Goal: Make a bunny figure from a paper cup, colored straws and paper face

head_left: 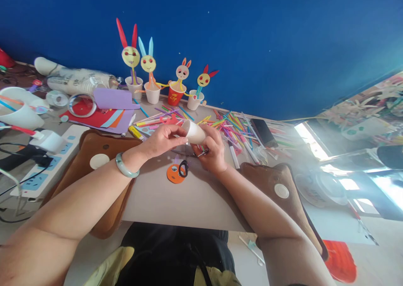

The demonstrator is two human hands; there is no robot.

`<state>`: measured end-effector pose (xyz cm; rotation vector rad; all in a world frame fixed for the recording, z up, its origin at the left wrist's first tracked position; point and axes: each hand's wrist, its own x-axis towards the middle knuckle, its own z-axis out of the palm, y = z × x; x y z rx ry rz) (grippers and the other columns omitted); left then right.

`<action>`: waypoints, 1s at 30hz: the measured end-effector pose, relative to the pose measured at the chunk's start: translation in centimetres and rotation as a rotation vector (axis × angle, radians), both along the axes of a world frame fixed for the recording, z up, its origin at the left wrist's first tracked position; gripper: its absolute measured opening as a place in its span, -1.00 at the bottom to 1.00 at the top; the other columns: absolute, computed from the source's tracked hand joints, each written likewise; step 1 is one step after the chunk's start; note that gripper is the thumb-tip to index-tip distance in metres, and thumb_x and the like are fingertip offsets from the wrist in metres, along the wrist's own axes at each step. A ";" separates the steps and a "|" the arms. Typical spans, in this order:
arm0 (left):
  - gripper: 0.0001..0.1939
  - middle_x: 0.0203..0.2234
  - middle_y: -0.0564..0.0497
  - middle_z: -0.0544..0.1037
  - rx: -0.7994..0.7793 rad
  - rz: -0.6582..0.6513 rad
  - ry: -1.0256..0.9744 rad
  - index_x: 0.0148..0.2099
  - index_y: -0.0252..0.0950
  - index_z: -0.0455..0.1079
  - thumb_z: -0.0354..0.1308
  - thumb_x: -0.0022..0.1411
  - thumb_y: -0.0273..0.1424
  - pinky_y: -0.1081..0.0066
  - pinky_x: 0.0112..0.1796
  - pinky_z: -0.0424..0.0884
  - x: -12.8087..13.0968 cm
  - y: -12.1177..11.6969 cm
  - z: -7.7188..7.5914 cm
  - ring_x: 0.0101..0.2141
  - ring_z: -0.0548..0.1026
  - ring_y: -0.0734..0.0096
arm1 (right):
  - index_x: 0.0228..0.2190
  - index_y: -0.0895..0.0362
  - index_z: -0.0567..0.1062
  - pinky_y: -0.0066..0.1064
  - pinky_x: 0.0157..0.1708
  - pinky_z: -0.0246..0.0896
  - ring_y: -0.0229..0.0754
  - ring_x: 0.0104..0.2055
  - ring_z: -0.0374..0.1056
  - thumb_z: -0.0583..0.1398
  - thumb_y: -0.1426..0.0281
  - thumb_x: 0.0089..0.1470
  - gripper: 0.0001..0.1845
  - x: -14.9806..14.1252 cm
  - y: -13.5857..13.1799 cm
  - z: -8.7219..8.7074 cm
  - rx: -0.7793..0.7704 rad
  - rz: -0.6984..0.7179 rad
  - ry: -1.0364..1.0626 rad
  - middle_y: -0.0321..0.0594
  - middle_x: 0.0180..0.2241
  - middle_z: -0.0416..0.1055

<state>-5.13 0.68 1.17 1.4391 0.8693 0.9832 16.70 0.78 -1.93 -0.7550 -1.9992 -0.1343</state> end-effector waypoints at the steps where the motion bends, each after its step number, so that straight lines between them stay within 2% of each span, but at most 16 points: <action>1: -0.76 -0.47 0.07 0.52 -0.025 -0.010 -0.012 -0.22 -0.32 0.51 0.36 0.11 -0.28 0.52 -0.63 0.13 0.0 -0.1 0.1 -0.64 0.23 0.65 | -0.45 0.03 0.27 0.04 -0.05 0.40 0.06 0.07 0.43 0.28 0.42 0.14 -0.74 0.0 -0.1 0.0 -0.008 0.003 0.001 -0.03 0.07 0.47; 5: -0.81 -0.55 0.11 0.42 -0.043 -0.060 -0.023 -0.25 -0.29 0.47 0.34 0.13 -0.31 0.51 -0.65 0.12 -0.1 -0.3 0.4 -0.67 0.22 0.63 | -0.47 0.03 0.30 0.08 -0.01 0.38 0.10 0.07 0.42 0.29 0.38 0.13 -0.75 -0.1 -0.2 0.0 -0.081 0.004 0.011 -0.04 0.07 0.47; 10: -0.82 -0.37 0.02 0.54 -0.020 -0.119 -0.030 -0.26 -0.28 0.42 0.29 0.16 -0.31 0.49 -0.64 0.17 -0.3 -0.2 0.3 -0.65 0.28 0.63 | -0.46 0.03 0.34 0.08 0.00 0.36 0.10 0.07 0.42 0.29 0.37 0.13 -0.78 -0.1 -0.3 0.0 -0.096 0.028 0.016 -0.05 0.07 0.47; 13: -0.83 -0.37 0.02 0.55 0.030 -0.139 0.018 -0.25 -0.27 0.43 0.26 0.20 -0.28 0.47 -0.63 0.20 -0.3 -0.3 0.3 -0.65 0.30 0.60 | -0.46 0.03 0.31 0.05 -0.02 0.36 0.08 0.05 0.42 0.29 0.38 0.13 -0.75 -0.1 -0.4 0.1 -0.088 0.015 -0.006 -0.04 0.06 0.48; 17: -0.81 -0.54 0.08 0.44 0.112 -0.033 0.094 -0.27 -0.27 0.44 0.23 0.22 -0.24 0.47 -0.62 0.19 -0.2 -0.3 0.2 -0.64 0.28 0.55 | -0.47 0.04 0.26 -0.02 -0.05 0.37 0.05 0.03 0.42 0.30 0.31 0.15 -0.69 -0.1 -0.5 0.1 -0.138 0.031 -0.017 -0.01 0.07 0.47; 21: -0.78 -0.48 0.04 0.50 0.260 0.087 0.167 -0.33 -0.30 0.48 0.22 0.21 -0.23 0.43 -0.44 0.32 -0.1 0.0 0.0 -0.47 0.39 0.45 | -0.47 0.04 0.27 -0.06 -0.05 0.38 0.05 0.02 0.41 0.33 0.18 0.14 -0.62 -0.1 -0.6 0.0 -0.260 0.043 -0.040 0.01 0.08 0.47; 25: -0.79 -0.53 0.06 0.50 0.318 0.210 0.233 -0.35 -0.30 0.51 0.25 0.14 -0.24 0.42 -0.44 0.27 -0.1 0.3 -0.1 -0.51 0.33 0.47 | -0.49 0.04 0.26 -0.08 -0.07 0.38 0.04 -0.03 0.41 0.35 0.11 0.11 -0.57 -0.3 -0.9 0.1 -0.255 0.001 -0.033 0.01 0.02 0.48; 30: -0.79 -0.38 0.00 0.61 0.324 0.178 0.170 -0.32 -0.29 0.52 0.28 0.13 -0.23 0.37 -0.20 0.42 -0.1 0.4 -0.1 -0.31 0.50 0.34 | -0.49 0.03 0.26 -0.07 -0.07 0.38 0.04 -0.04 0.41 0.37 0.09 0.09 -0.55 -0.7 -1.3 0.4 -0.211 -0.038 -0.002 -0.03 -0.01 0.49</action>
